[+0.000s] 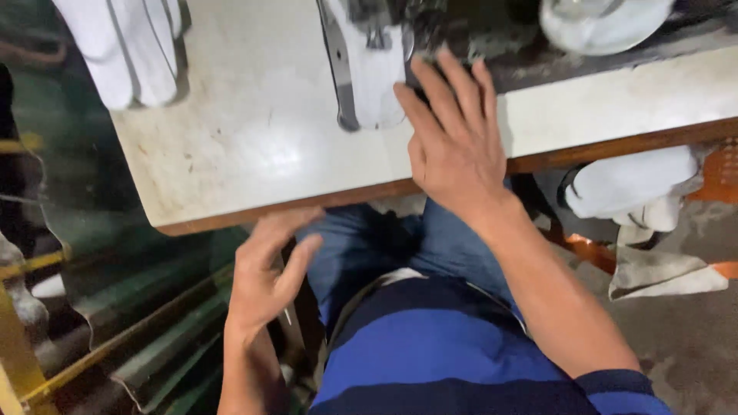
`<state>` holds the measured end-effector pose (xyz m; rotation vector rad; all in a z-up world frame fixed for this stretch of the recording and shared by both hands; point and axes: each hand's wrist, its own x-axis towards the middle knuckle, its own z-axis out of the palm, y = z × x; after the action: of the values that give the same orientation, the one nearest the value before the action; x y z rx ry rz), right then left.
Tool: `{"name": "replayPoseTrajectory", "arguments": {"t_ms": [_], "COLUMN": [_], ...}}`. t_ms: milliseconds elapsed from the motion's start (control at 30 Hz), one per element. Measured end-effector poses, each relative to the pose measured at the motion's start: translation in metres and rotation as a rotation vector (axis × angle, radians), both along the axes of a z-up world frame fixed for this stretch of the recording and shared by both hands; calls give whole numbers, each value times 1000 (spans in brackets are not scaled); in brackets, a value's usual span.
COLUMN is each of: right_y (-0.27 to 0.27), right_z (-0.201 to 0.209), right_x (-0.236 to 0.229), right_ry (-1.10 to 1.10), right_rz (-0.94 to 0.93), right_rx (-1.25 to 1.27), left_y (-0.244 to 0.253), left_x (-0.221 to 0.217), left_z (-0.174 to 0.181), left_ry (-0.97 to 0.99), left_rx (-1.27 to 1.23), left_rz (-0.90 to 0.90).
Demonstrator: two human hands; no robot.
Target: The person operates a sewing machine to stitch white shoe insoles. They guide the insoles under the needle, retrieve additional insoles from a nearby orange chair, and place finished pieces onto a stack on the table.
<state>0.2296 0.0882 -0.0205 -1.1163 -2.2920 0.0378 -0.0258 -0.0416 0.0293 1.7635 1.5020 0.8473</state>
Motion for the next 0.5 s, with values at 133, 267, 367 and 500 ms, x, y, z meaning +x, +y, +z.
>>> {"name": "replayPoseTrajectory", "arguments": {"t_ms": [133, 267, 367, 500], "right_y": [-1, -2, -2, -2], "right_z": [5, 5, 8, 6], "right_x": [-1, 0, -1, 2], "right_ry": [0, -13, -3, -4], "right_rz": [-38, -44, -57, -65], "right_rx": [0, -1, 27, 16], "left_y": [61, 112, 133, 138], "left_x": [5, 10, 19, 28], "left_z": [-3, -21, -33, -37], "left_ry": [256, 397, 456, 500], "left_rx": [277, 308, 298, 336], "left_rz": [-89, -158, -193, -164]}}
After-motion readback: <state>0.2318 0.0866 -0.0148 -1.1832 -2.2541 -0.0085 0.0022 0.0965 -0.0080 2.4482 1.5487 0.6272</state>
